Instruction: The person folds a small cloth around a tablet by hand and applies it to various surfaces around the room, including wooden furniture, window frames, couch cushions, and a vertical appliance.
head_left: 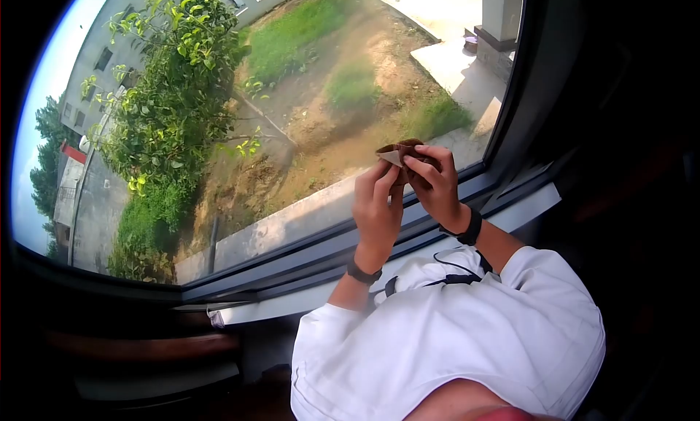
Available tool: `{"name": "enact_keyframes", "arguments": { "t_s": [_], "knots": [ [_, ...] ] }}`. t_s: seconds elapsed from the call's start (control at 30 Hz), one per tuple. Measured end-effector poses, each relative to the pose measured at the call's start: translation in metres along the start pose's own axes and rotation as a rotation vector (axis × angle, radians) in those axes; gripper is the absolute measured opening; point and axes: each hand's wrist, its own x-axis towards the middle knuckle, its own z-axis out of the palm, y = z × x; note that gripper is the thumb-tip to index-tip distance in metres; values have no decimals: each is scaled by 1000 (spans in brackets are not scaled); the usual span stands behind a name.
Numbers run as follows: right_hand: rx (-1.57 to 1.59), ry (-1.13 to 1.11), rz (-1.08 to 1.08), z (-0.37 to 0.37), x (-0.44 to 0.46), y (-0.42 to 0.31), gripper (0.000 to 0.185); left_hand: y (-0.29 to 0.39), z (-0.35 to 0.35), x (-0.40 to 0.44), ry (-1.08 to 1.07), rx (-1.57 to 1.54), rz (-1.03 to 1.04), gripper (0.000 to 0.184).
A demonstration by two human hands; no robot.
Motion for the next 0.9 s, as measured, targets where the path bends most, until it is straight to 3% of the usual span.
{"name": "enact_keyframes", "arguments": {
  "t_s": [0.2, 0.47, 0.53, 0.9],
  "knots": [
    [-9, 6, -21, 13, 48, -39, 50, 6, -37, 41, 85, 13, 39, 36],
    [48, 142, -274, 41, 135, -94, 51, 5, -84, 94, 347, -37, 92, 43],
    [11, 127, -270, 46, 127, -95, 52, -3, -92, 92, 335, 16, 144, 46],
    [53, -136, -103, 80, -14, -55, 55, -55, -72, -47, 139, 117, -146, 42]
  ]
}}
